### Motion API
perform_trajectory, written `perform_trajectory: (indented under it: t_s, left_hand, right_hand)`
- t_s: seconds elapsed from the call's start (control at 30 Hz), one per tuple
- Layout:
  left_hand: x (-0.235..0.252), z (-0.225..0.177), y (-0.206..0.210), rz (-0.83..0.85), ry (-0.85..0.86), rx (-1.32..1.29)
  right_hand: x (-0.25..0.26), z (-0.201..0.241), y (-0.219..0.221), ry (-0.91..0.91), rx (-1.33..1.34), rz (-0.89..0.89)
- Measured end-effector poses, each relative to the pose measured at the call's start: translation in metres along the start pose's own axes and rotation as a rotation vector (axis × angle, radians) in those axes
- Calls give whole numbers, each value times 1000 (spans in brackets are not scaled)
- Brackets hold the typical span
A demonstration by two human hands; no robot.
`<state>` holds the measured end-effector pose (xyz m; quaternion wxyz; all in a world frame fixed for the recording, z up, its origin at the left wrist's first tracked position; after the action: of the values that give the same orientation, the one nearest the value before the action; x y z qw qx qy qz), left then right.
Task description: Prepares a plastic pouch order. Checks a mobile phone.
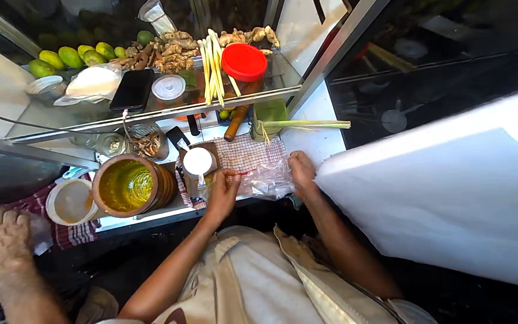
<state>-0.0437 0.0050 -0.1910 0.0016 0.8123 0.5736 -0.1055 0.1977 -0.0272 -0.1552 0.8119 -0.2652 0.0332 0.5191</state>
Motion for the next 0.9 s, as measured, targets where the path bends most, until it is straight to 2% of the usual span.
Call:
perform_trajectory:
  t_s: [0.03, 0.13, 0.23, 0.3, 0.4, 0.43, 0.47, 0.5, 0.57, 0.63, 0.7, 0.8, 0.83, 0.9]
  left_hand:
    - [-2, -12, 1, 10, 69, 100]
    - [-3, -43, 17, 71, 211, 248]
    - [9, -45, 28, 161, 263, 302]
    - [13, -36, 18, 127, 108, 124]
    - [10, -22, 7, 66, -308, -566]
    - [7, -22, 7, 59, -395, -712]
    - [5, -23, 7, 78, -415, -710]
    - [5, -26, 6, 140, -366, -535]
    - [10, -28, 2, 325, -218, -10]
    - [16, -20, 3, 324, -125, 253]
    - [20, -13, 3, 259, -162, 244]
    - [22, -4, 4, 195, -284, 91]
    - [21, -1, 6, 176, -307, 22]
    - [22, -1, 7, 126, -326, -72]
  right_hand:
    - [1, 3, 0, -32, -49, 4]
    - [-6, 16, 23, -78, 41, 122]
    - [-13, 31, 42, -168, 27, 231]
    - [-11, 38, 40, -244, -51, 281]
    - [-6, 41, 31, -299, -184, 421]
    - [-4, 38, 30, -292, -208, 454]
    - [-1, 36, 29, -282, -214, 472]
    - [2, 36, 28, -277, -212, 477]
    - [6, 38, 27, -286, -235, 451]
    - [10, 42, 29, -379, -376, 355]
    - [3, 59, 31, -579, -594, 229]
    - [-39, 89, 40, -967, -555, 111]
    - [-52, 91, 47, -1033, -511, 148]
    - [-54, 75, 67, -962, -567, 360]
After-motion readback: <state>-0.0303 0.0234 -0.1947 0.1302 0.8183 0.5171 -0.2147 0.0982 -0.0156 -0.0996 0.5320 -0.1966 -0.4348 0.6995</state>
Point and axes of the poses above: each hand's wrist, its own x-axis towards the middle knuckle, its own y-axis out of the palm, z = x × y, the point moved 6 cm from there along x, towards the middle knuckle, and after that the axes turned 5 degrees about -x, right-handed, at the moved point
